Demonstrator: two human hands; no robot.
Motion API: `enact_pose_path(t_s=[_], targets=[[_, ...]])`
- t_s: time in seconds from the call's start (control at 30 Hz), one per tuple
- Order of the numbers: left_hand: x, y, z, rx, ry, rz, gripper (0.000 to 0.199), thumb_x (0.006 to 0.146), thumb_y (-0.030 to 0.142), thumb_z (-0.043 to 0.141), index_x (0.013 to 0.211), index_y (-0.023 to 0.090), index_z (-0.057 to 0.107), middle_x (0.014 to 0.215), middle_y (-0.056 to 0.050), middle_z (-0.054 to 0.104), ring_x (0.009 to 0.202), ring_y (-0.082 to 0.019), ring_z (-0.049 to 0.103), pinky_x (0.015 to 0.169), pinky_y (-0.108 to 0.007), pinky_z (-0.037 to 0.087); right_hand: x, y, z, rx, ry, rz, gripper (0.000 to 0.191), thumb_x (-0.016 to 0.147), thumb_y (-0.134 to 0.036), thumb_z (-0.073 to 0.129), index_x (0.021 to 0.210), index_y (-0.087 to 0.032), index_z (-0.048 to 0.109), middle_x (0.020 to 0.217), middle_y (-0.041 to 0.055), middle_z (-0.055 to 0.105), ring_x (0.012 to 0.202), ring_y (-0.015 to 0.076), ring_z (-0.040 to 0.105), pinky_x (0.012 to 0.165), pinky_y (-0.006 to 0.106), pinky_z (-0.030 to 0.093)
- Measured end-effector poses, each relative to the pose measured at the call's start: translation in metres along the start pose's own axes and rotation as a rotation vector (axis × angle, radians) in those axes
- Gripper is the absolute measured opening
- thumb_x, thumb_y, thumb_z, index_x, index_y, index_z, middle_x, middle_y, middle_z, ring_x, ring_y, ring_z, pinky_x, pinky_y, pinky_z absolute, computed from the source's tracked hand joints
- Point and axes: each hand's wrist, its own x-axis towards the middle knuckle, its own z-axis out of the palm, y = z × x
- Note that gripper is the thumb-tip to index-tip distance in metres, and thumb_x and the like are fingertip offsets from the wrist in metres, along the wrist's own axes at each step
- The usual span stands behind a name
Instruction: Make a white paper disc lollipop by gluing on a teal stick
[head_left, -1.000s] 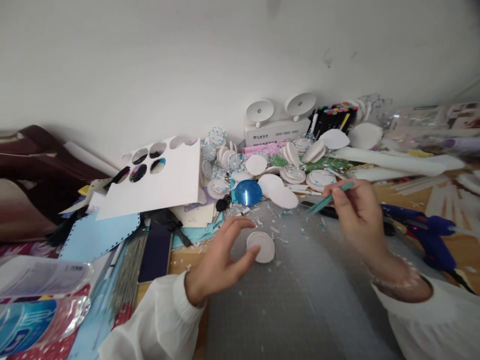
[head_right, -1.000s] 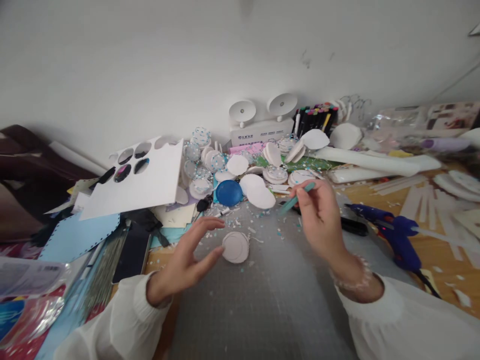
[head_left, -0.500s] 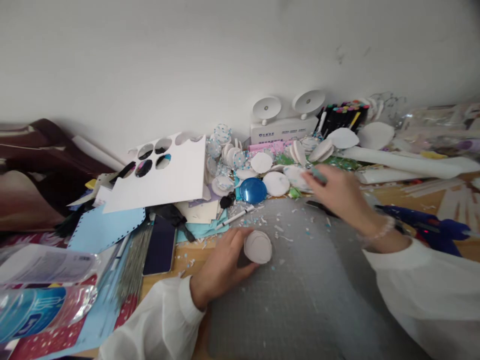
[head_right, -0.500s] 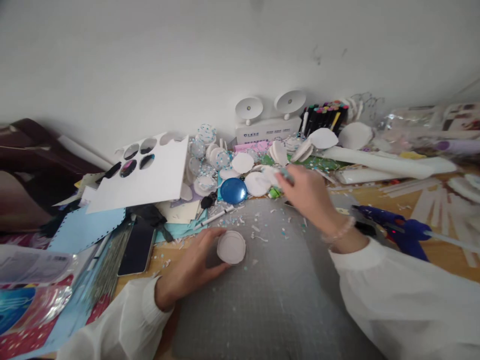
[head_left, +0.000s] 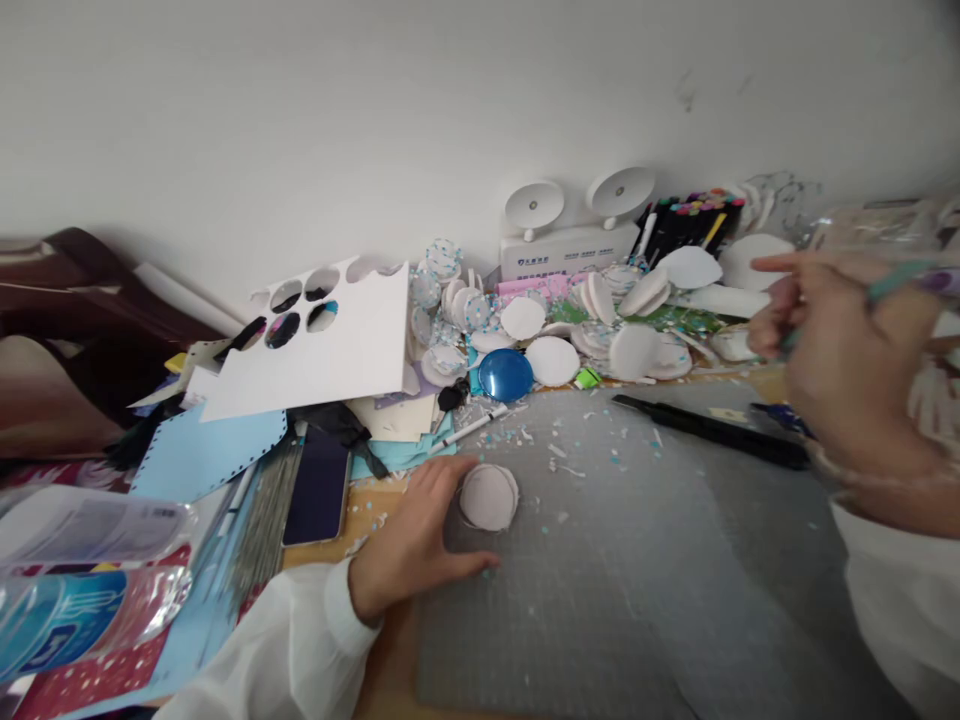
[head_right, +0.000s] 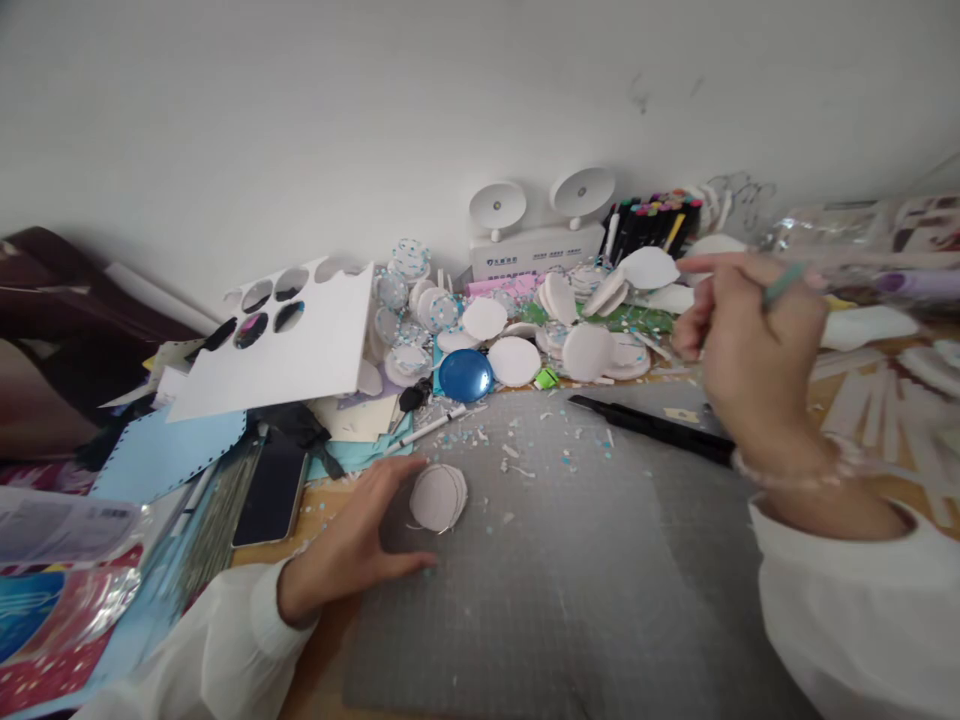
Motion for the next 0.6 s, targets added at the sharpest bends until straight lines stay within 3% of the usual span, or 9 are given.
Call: enact_pose_path(t_s=[0.07,0.1,0.17,0.23,0.3,0.43,0.53,0.6], targets=[[0.004,0.002,0.004,0.031,0.029,-0.024,0.079,0.070,0.042,0.080,0.135,0.021,0.039,0.131,-0.014,0.053,0.123,-0.034,0.049,0.105,-0.053,0.040,-0.018,-0.017,0.002,0.012,-0.022,0.048,0.030,0.092,-0.048,0.042,0.099,-0.028,0.062,0.090,0.0046,0.059,0.072,0.0193,0.056,0.060,0.038,0.038],[0.007,0.002,0.006,0.035,0.039,-0.036,0.076,0.072,0.041,0.079,0.134,0.021,0.039,0.130,-0.014,0.054,0.122,-0.033,0.051,0.104,-0.052,0.041,-0.028,-0.022,0.005,0.022,-0.064,0.082,0.032,0.092,-0.049,0.042,0.090,-0.026,0.065,0.078,0.0038,0.058,0.068,0.0186,0.055,0.058,0.036,0.040],[0.012,0.001,0.011,0.015,0.051,-0.047,0.071,0.075,0.037,0.076,0.133,0.021,0.039,0.129,-0.013,0.055,0.120,-0.031,0.053,0.103,-0.050,0.042,-0.047,-0.029,0.014,0.107,-0.244,0.201,0.058,0.095,-0.057,0.025,0.063,-0.024,0.062,0.055,0.0033,0.053,0.048,0.0148,0.048,0.044,0.031,0.035],[0.017,-0.001,0.013,-0.026,0.056,-0.035,0.071,0.076,0.034,0.075,0.134,0.021,0.037,0.129,-0.013,0.055,0.120,-0.030,0.053,0.103,-0.047,0.044,-0.066,-0.030,0.027,0.217,-0.458,0.315,0.068,0.095,-0.060,0.018,0.057,-0.021,0.059,0.047,0.0030,0.051,0.038,0.0125,0.043,0.037,0.028,0.032],[0.022,-0.002,0.014,-0.052,0.054,-0.005,0.073,0.075,0.033,0.075,0.135,0.022,0.035,0.132,-0.013,0.053,0.122,-0.029,0.052,0.103,-0.046,0.044,-0.083,-0.028,0.041,0.303,-0.602,0.376,0.061,0.095,-0.059,0.025,0.063,-0.020,0.060,0.053,0.0024,0.055,0.043,0.0126,0.049,0.041,0.028,0.040],[0.026,-0.003,0.016,-0.048,0.028,0.034,0.079,0.072,0.034,0.078,0.136,0.021,0.034,0.135,-0.014,0.050,0.126,-0.032,0.049,0.105,-0.048,0.042,-0.111,-0.022,0.056,0.367,-0.783,0.360,0.030,0.082,-0.047,0.063,0.072,-0.020,0.057,0.063,-0.0009,0.056,0.057,0.0124,0.054,0.050,0.024,0.044],[0.025,-0.005,0.018,-0.043,0.020,0.044,0.073,0.075,0.033,0.076,0.134,0.022,0.036,0.131,-0.013,0.053,0.122,-0.030,0.051,0.103,-0.047,0.042,-0.124,-0.019,0.056,0.361,-0.883,0.246,0.015,0.082,-0.032,0.064,0.078,-0.021,0.055,0.072,-0.0005,0.057,0.064,0.0122,0.054,0.055,0.023,0.044],[0.023,-0.006,0.019,-0.056,0.034,0.044,0.069,0.076,0.033,0.076,0.133,0.023,0.037,0.128,-0.012,0.055,0.119,-0.029,0.053,0.101,-0.047,0.043,-0.128,-0.018,0.055,0.369,-0.885,0.190,0.009,0.084,-0.027,0.061,0.080,-0.021,0.055,0.074,-0.0002,0.057,0.067,0.0125,0.054,0.059,0.024,0.044]])
